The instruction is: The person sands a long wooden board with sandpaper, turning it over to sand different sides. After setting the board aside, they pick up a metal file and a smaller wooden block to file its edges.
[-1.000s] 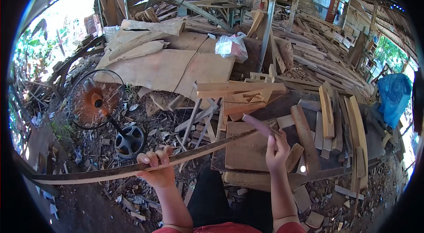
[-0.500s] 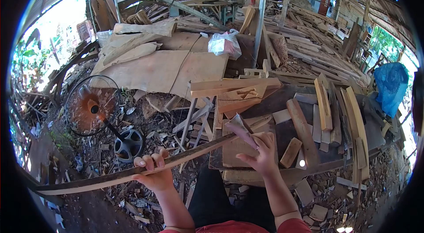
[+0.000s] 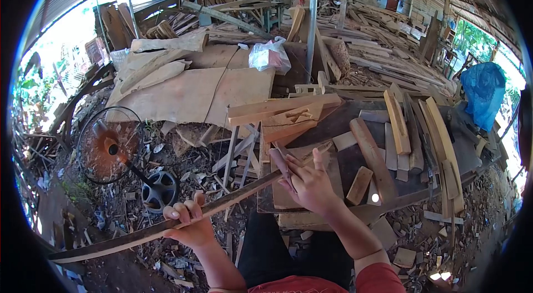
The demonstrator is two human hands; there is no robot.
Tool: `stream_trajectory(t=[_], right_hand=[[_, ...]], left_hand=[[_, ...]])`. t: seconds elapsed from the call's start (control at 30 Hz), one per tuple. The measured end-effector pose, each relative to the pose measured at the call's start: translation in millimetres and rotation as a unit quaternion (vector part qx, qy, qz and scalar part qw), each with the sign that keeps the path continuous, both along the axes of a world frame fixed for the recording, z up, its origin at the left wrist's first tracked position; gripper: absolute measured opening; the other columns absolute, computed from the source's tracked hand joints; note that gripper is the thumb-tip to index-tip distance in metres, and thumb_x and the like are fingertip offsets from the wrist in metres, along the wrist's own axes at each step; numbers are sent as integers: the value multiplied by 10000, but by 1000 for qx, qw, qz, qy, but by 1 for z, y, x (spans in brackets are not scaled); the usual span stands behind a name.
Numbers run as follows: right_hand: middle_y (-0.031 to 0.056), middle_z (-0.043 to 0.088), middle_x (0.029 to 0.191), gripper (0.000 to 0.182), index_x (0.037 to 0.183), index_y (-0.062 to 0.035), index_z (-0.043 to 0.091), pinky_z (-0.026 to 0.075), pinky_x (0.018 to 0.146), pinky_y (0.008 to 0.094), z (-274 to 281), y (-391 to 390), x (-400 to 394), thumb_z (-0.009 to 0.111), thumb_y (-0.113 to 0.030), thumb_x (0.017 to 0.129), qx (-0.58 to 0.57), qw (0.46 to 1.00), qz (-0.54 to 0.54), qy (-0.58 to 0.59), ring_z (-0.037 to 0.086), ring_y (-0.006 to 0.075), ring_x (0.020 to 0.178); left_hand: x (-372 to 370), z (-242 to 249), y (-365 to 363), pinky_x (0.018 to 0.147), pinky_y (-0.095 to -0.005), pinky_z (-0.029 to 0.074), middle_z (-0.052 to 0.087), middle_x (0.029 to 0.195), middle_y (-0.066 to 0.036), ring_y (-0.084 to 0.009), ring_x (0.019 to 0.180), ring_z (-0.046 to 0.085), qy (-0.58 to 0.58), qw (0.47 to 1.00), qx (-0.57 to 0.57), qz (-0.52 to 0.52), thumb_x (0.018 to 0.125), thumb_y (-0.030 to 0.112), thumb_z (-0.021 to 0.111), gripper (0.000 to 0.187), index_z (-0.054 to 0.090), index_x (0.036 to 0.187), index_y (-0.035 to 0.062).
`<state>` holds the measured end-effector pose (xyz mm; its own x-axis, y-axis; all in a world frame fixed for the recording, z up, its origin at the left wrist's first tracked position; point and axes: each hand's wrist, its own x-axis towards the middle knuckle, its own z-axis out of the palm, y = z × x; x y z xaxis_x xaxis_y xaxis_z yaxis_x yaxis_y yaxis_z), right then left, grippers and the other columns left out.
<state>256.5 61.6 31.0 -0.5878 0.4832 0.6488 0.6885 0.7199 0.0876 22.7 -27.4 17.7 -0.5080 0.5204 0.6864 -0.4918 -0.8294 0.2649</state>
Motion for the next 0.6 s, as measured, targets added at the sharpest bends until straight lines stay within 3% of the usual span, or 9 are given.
stream_trajectory(t=[0.03,0.1,0.23,0.3,0.33,0.43,0.5,0.53,0.6], right_hand=[[62,558,1180,270,993,-51,628,174,1036,546,1,0,1,609,-245,807,1,1000,0,-1,519,173,1123],[113,526,1220,280,1031,-18,584,193,1027,544,2,1,3,617,-181,805,-48,991,115,44,501,197,1143],[112,484,1272,317,1103,-33,545,235,1008,544,5,-23,-13,590,-175,824,-39,991,129,10,465,180,1184],[96,450,1312,373,1205,-93,480,235,1002,550,6,-34,-22,549,-187,851,-49,984,169,21,432,176,1215],[96,450,1312,373,1205,-93,480,235,1002,550,4,-32,-21,549,-187,851,-50,984,169,23,432,176,1215],[64,473,1291,415,1262,-145,441,229,1006,549,-12,-8,-14,534,-203,862,-79,984,146,58,447,192,1199],[51,520,1224,413,1313,-210,388,209,1004,563,-25,11,-4,456,-252,908,-89,990,55,90,476,209,1164],[51,520,1224,413,1313,-210,388,209,1004,563,-25,14,3,456,-252,908,-89,990,58,88,476,209,1164],[56,527,1195,462,1330,-247,383,212,993,566,-20,20,15,486,-301,884,-152,983,-44,97,496,225,1122]], left_hand=[[0,0,0,715,-367,304,539,680,50,-142,605,514,-1,1000,1,0,774,544,582,422,544,880,138],[0,0,0,702,-361,300,528,668,50,-141,604,515,-1,1000,-2,5,777,547,578,427,544,882,135],[1,0,0,716,-370,312,523,668,48,-142,605,517,-8,1000,2,1,779,549,572,429,543,886,134],[-2,-2,-2,902,-494,375,449,689,45,-124,664,489,27,999,10,-20,804,502,572,385,502,918,141],[-3,-3,-2,902,-494,375,449,689,45,-124,664,489,29,999,9,-20,804,502,572,385,502,918,141],[-3,-4,-2,910,-502,372,443,698,48,-118,663,484,19,1000,-3,-12,810,502,565,378,496,912,145],[0,-2,-1,766,-403,355,514,679,44,-141,637,522,-17,1000,-18,13,792,546,559,426,541,898,134],[-1,-2,0,766,-403,355,514,679,44,-141,637,522,-18,1000,-18,15,792,546,559,426,541,898,134],[-5,-4,4,790,-407,369,510,679,47,-138,636,511,-22,1000,-21,5,793,548,556,421,540,901,142]])
